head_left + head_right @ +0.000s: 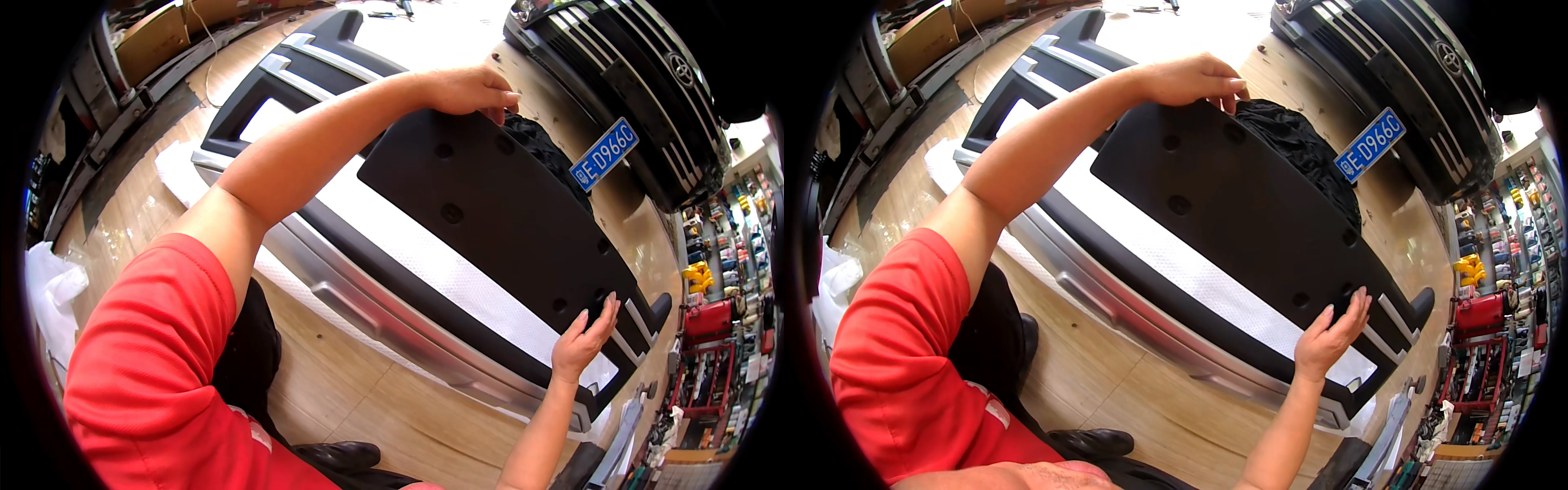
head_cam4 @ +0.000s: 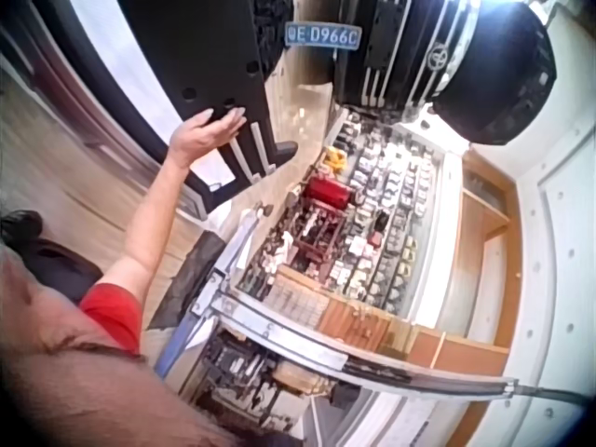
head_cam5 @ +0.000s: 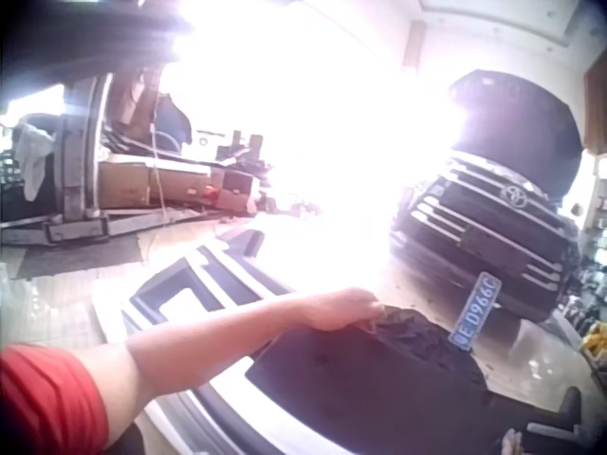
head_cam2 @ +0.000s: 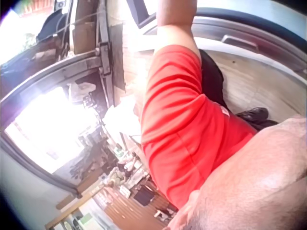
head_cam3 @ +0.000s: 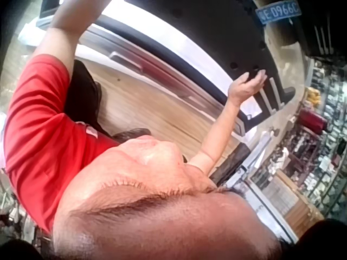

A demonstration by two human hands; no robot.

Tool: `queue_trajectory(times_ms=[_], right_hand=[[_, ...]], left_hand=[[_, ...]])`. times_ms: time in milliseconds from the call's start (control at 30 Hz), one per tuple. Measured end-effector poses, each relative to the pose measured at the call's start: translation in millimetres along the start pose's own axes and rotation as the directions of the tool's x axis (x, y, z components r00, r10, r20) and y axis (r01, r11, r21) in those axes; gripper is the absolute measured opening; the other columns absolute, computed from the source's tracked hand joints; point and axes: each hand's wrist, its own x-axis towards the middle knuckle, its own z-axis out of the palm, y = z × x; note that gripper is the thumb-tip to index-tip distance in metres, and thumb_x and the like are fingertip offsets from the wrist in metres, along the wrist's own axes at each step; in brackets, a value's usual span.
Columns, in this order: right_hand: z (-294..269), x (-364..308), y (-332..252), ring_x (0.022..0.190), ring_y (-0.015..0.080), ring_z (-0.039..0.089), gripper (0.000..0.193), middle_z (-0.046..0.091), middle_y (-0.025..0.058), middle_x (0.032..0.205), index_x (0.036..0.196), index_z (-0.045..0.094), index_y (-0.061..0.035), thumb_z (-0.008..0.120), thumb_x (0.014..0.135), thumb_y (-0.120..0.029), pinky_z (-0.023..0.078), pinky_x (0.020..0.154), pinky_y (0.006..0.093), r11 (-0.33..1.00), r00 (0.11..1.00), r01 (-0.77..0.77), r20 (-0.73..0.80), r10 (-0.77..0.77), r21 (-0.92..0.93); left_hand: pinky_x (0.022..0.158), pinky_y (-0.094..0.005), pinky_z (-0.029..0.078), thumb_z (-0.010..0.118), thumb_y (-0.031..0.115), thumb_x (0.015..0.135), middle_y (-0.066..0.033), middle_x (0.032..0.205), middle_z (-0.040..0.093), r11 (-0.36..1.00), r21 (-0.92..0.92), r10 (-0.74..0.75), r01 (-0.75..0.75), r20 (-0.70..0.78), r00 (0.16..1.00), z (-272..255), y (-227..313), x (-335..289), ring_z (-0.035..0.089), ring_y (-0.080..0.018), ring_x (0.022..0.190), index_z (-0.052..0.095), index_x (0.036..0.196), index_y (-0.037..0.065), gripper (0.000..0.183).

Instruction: The person attaches a black trim piece to a larger car bumper by hand while sitting on the floor, flipping the bumper over to align and press the components together.

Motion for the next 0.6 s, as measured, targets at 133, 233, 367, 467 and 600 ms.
queue_trajectory(times_ms=[133,233,367,467,600], right_hand=[[1.3,0.9,-1.9,0.142,0.0455,0.038,0.048,0.047,0.0245,0.149,0.143,0.041,0.0064,0.051,0.099,-0.011,0.025,0.12,0.0534,1.0,1.0,-0.009,-0.003,0.009,0.004],[0.7,1.2,-2.0,0.141,0.0457,0.039,0.048,0.048,0.0247,0.148,0.143,0.041,0.0067,0.051,0.099,-0.011,0.025,0.12,0.0534,1.0,1.0,0.004,-0.006,-0.004,-0.002],[1.2,0.7,-1.0,0.141,0.0459,0.039,0.048,0.048,0.0249,0.148,0.143,0.042,0.0068,0.051,0.099,-0.01,0.025,0.12,0.0535,1.0,1.0,0.004,-0.007,-0.004,-0.004],[1.3,0.4,-0.9,0.141,0.0459,0.039,0.047,0.048,0.0248,0.148,0.142,0.042,0.0067,0.051,0.099,-0.011,0.025,0.12,0.0535,1.0,1.0,0.005,-0.007,-0.005,-0.001],[1.6,0.4,-0.7,0.142,0.0457,0.039,0.048,0.048,0.0246,0.149,0.143,0.042,0.0063,0.051,0.099,-0.01,0.025,0.12,0.0535,1.0,1.0,0.004,-0.003,-0.004,-0.008]], left_hand=[[0.09,-0.0326,0.052,0.048,0.041,0.106,-0.0069,0.099,0.074,1.0,0.001,-0.015,0.015,0.012,1.0,-1.2,2.2,-2.3,0.066,-0.0164,0.092,0.069,0.12,0.0,0.049],[0.09,-0.0329,0.052,0.047,0.042,0.106,-0.0071,0.099,0.074,0.999,0.034,-0.016,0.016,0.002,1.0,-0.8,1.4,-1.4,0.066,-0.0166,0.092,0.069,0.121,0.0,0.05],[0.091,-0.0332,0.052,0.048,0.043,0.106,-0.0071,0.1,0.074,1.0,0.02,-0.009,0.009,0.001,1.0,-0.2,1.7,-1.6,0.066,-0.0166,0.093,0.068,0.122,0.0,0.05],[0.092,-0.0332,0.052,0.048,0.043,0.106,-0.007,0.1,0.074,1.0,0.027,-0.016,0.016,0.0,1.0,-0.5,2.5,-2.5,0.066,-0.0165,0.094,0.068,0.122,0.0,0.05],[0.092,-0.0326,0.052,0.049,0.042,0.106,-0.0069,0.1,0.074,0.998,0.053,-0.03,0.03,-0.004,1.0,-0.9,4.7,-3.3,0.066,-0.0162,0.093,0.069,0.122,0.0,0.049]])
